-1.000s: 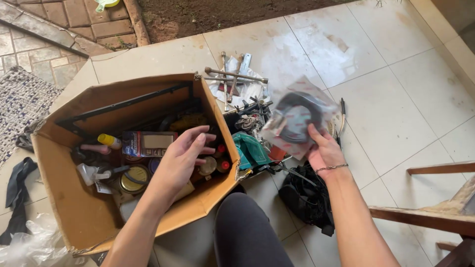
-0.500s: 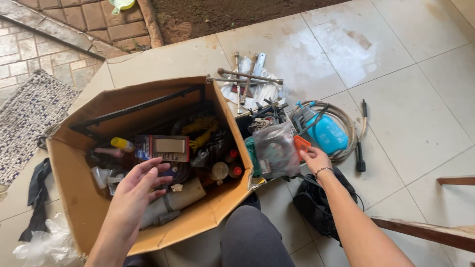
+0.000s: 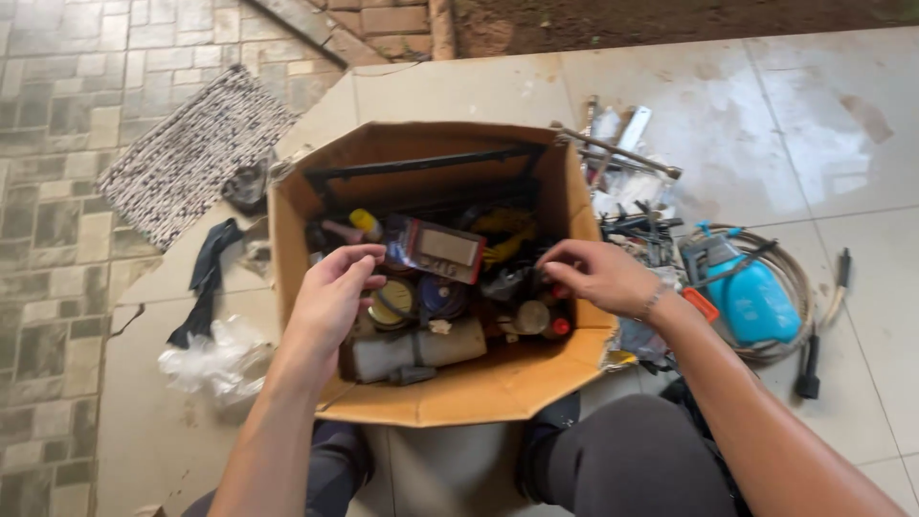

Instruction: Sorting through and organizing various tools and maintenance items in a cardboard box on the floor.

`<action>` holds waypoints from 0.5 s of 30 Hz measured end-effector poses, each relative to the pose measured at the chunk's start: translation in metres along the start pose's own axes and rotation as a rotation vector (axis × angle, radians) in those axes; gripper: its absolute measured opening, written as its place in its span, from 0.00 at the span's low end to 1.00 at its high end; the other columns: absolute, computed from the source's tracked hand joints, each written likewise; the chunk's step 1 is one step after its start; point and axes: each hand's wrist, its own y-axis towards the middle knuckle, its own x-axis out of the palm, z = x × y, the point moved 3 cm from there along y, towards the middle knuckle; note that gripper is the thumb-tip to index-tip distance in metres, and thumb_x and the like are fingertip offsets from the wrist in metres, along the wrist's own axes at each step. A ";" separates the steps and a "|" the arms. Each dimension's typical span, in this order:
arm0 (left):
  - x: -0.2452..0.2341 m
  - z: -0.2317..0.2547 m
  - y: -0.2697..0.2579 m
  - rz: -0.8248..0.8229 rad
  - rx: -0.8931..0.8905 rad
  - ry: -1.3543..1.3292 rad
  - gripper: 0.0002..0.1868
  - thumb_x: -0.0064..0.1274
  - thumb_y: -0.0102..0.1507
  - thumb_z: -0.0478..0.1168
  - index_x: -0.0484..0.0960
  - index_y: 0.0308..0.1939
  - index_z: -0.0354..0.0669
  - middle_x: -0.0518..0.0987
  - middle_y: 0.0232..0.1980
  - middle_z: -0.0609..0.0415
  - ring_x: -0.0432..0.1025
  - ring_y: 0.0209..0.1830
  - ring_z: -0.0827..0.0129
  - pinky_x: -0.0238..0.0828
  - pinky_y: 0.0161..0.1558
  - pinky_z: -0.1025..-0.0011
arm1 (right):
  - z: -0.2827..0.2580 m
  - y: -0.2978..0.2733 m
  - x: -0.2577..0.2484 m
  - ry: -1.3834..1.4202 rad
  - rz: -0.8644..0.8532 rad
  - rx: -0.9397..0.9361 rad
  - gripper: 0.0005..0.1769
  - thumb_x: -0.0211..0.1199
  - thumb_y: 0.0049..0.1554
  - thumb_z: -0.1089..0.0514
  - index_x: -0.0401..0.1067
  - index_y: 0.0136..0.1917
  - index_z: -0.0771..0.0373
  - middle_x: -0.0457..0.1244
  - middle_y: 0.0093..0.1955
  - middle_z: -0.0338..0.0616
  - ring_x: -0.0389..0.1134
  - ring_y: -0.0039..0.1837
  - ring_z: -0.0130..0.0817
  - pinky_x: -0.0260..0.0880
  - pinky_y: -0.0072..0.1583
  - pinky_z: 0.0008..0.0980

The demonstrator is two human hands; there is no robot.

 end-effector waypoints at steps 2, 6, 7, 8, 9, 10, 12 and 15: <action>-0.009 0.003 0.001 0.030 0.009 -0.016 0.15 0.46 0.69 0.43 0.82 0.56 0.46 0.82 0.53 0.60 0.75 0.49 0.75 0.68 0.46 0.73 | -0.007 0.036 0.034 -0.206 -0.131 -0.126 0.15 0.62 0.59 0.51 0.76 0.57 0.58 0.73 0.49 0.42 0.75 0.49 0.34 0.75 0.51 0.34; -0.028 0.008 0.007 0.067 0.033 -0.201 0.14 0.46 0.68 0.43 0.83 0.54 0.46 0.83 0.52 0.62 0.75 0.47 0.75 0.69 0.44 0.74 | -0.001 0.101 0.119 -0.590 -0.399 -0.237 0.19 0.70 0.53 0.52 0.77 0.58 0.53 0.72 0.55 0.44 0.73 0.56 0.43 0.73 0.59 0.39; -0.033 0.011 0.004 0.079 0.026 -0.208 0.14 0.46 0.68 0.43 0.83 0.54 0.46 0.83 0.52 0.62 0.75 0.47 0.75 0.69 0.44 0.74 | 0.007 0.111 0.139 -0.594 -0.414 -0.241 0.19 0.70 0.53 0.52 0.77 0.58 0.53 0.72 0.55 0.44 0.73 0.56 0.43 0.73 0.59 0.39; -0.037 0.013 0.001 0.054 0.008 -0.363 0.14 0.46 0.68 0.42 0.82 0.54 0.45 0.83 0.50 0.61 0.75 0.44 0.75 0.69 0.43 0.74 | 0.019 0.120 0.162 -0.691 -0.512 -0.156 0.21 0.70 0.52 0.53 0.77 0.59 0.52 0.73 0.54 0.43 0.73 0.57 0.42 0.73 0.60 0.40; -0.041 0.015 0.000 0.026 -0.011 -0.516 0.14 0.46 0.68 0.42 0.81 0.55 0.45 0.83 0.48 0.60 0.75 0.41 0.74 0.68 0.41 0.74 | 0.034 0.127 0.183 -0.786 -0.608 -0.065 0.23 0.71 0.51 0.53 0.76 0.61 0.50 0.73 0.54 0.42 0.73 0.58 0.42 0.72 0.61 0.41; -0.044 0.014 -0.002 0.036 -0.018 -0.523 0.14 0.46 0.68 0.42 0.81 0.55 0.45 0.83 0.48 0.60 0.75 0.41 0.74 0.68 0.41 0.74 | 0.048 0.129 0.206 -0.789 -0.621 -0.066 0.23 0.71 0.51 0.53 0.76 0.61 0.50 0.73 0.54 0.42 0.73 0.58 0.42 0.72 0.61 0.41; -0.050 0.017 0.002 0.004 -0.003 -0.731 0.14 0.46 0.68 0.41 0.79 0.55 0.44 0.82 0.44 0.58 0.71 0.34 0.75 0.65 0.36 0.75 | 0.070 0.143 0.247 -0.795 -0.641 -0.175 0.26 0.72 0.49 0.57 0.76 0.62 0.52 0.71 0.58 0.42 0.72 0.61 0.43 0.72 0.63 0.40; -0.062 0.015 -0.001 0.059 0.029 -0.794 0.13 0.47 0.68 0.40 0.78 0.55 0.43 0.81 0.42 0.58 0.69 0.31 0.76 0.62 0.33 0.76 | 0.045 0.117 0.290 -0.742 -0.578 -0.196 0.25 0.70 0.51 0.59 0.74 0.62 0.53 0.69 0.61 0.45 0.70 0.63 0.46 0.70 0.63 0.42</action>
